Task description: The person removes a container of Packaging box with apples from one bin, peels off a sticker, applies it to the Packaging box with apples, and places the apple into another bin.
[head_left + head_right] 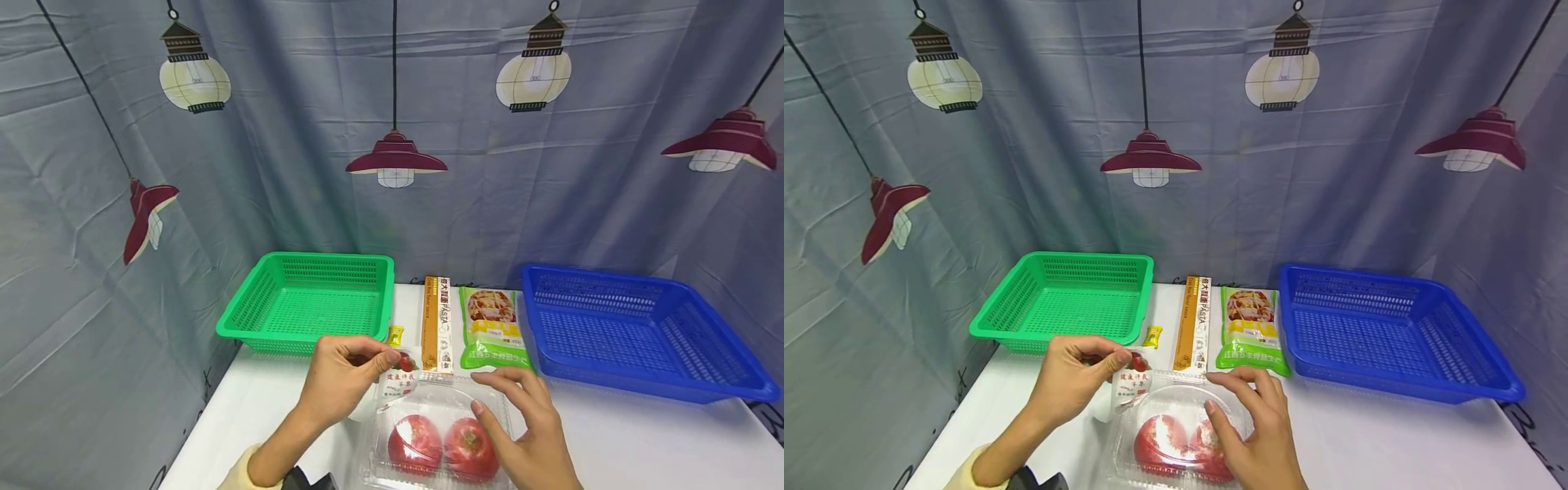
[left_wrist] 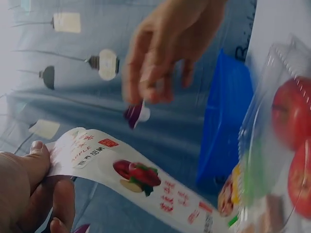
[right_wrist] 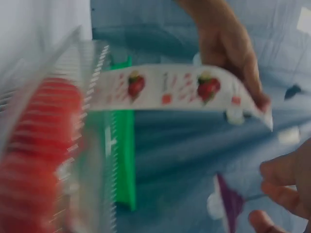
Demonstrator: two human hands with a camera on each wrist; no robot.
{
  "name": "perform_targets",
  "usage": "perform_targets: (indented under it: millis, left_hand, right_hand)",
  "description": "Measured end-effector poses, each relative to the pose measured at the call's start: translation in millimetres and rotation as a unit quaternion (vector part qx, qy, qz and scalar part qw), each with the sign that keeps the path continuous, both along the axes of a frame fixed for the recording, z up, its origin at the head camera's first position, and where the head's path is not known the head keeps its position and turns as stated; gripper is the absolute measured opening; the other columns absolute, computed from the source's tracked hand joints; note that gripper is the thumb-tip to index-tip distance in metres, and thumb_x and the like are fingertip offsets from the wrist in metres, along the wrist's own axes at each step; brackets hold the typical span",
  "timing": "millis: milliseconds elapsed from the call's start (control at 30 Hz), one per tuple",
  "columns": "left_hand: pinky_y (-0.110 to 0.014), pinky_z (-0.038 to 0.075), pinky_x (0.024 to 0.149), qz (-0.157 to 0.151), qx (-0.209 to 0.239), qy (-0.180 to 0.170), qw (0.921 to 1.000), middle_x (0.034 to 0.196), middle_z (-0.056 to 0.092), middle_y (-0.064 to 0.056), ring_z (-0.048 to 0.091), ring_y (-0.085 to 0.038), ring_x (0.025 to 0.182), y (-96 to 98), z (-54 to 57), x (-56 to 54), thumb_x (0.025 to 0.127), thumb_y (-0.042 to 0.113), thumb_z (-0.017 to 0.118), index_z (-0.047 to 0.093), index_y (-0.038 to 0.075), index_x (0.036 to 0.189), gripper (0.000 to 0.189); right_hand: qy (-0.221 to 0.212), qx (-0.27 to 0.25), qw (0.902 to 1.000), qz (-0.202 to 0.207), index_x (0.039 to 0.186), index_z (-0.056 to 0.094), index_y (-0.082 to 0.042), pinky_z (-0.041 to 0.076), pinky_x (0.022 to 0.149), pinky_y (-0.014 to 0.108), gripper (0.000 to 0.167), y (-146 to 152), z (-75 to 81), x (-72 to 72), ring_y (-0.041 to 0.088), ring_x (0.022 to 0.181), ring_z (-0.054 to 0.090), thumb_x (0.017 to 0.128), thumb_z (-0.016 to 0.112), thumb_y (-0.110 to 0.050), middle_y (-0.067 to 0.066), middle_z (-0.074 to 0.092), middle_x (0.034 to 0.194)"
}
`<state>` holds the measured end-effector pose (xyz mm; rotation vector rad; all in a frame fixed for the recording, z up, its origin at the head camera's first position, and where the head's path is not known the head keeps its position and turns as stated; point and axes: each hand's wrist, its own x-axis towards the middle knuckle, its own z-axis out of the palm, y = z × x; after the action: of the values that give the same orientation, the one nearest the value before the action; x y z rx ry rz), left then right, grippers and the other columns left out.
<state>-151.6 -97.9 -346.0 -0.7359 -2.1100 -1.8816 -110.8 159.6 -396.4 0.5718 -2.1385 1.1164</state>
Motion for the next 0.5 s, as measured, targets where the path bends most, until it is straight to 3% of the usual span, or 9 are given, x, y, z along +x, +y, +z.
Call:
perform_targets:
  millis: [133, 233, 367, 500]
  left_hand:
    - [-0.026, 0.051, 0.055, -0.015, -0.015, 0.001, 0.9998, 0.083, 0.074, 0.002, 0.066, -0.012, 0.067, 17.2, -5.6, 4.5, 0.088, 0.018, 0.074, 0.079, 0.008, 0.087, 0.011]
    - [-0.025, 0.049, 0.052, -0.035, -0.019, -0.002, 0.9992, 0.080, 0.074, 0.001, 0.060, -0.008, 0.060, 26.8, -11.4, 7.9, 0.089, 0.019, 0.073, 0.079, 0.007, 0.087, 0.013]
    - [-0.023, 0.045, 0.046, -0.062, -0.020, -0.021, 0.9977, 0.074, 0.071, -0.002, 0.057, -0.005, 0.056, 34.1, -19.7, 13.6, 0.091, 0.018, 0.071, 0.078, 0.005, 0.088, 0.015]
    - [-0.023, 0.042, 0.042, -0.076, -0.015, -0.026, 0.9967, 0.068, 0.066, -0.004, 0.057, -0.008, 0.054, 36.9, -25.0, 17.6, 0.093, 0.015, 0.067, 0.078, 0.003, 0.089, 0.016]
  right_hand:
    - [0.127, -0.035, 0.9899, 0.051, 0.104, 0.074, -0.007, 0.034, 0.085, 0.024, 0.020, -20, 20.0, -3.3, 0.020, 0.095, 0.048, 0.087, 0.076, -0.018, 0.006, 0.061, 0.097]
    - [0.205, -0.048, 0.9750, 0.072, 0.097, 0.074, -0.003, 0.033, 0.083, 0.025, 0.028, -33, 35.2, -3.5, 0.023, 0.087, 0.047, 0.094, 0.068, -0.029, 0.009, 0.060, 0.088]
    - [0.235, -0.040, 0.9686, 0.070, 0.092, 0.076, -0.004, 0.031, 0.086, 0.028, 0.028, -41, 44.3, -2.2, 0.025, 0.084, 0.045, 0.095, 0.067, -0.030, 0.007, 0.059, 0.084]
    - [0.250, -0.037, 0.9656, 0.062, 0.086, 0.077, -0.007, 0.030, 0.086, 0.030, 0.026, -39, 38.1, -7.1, 0.026, 0.081, 0.045, 0.095, 0.068, -0.030, 0.006, 0.060, 0.081]
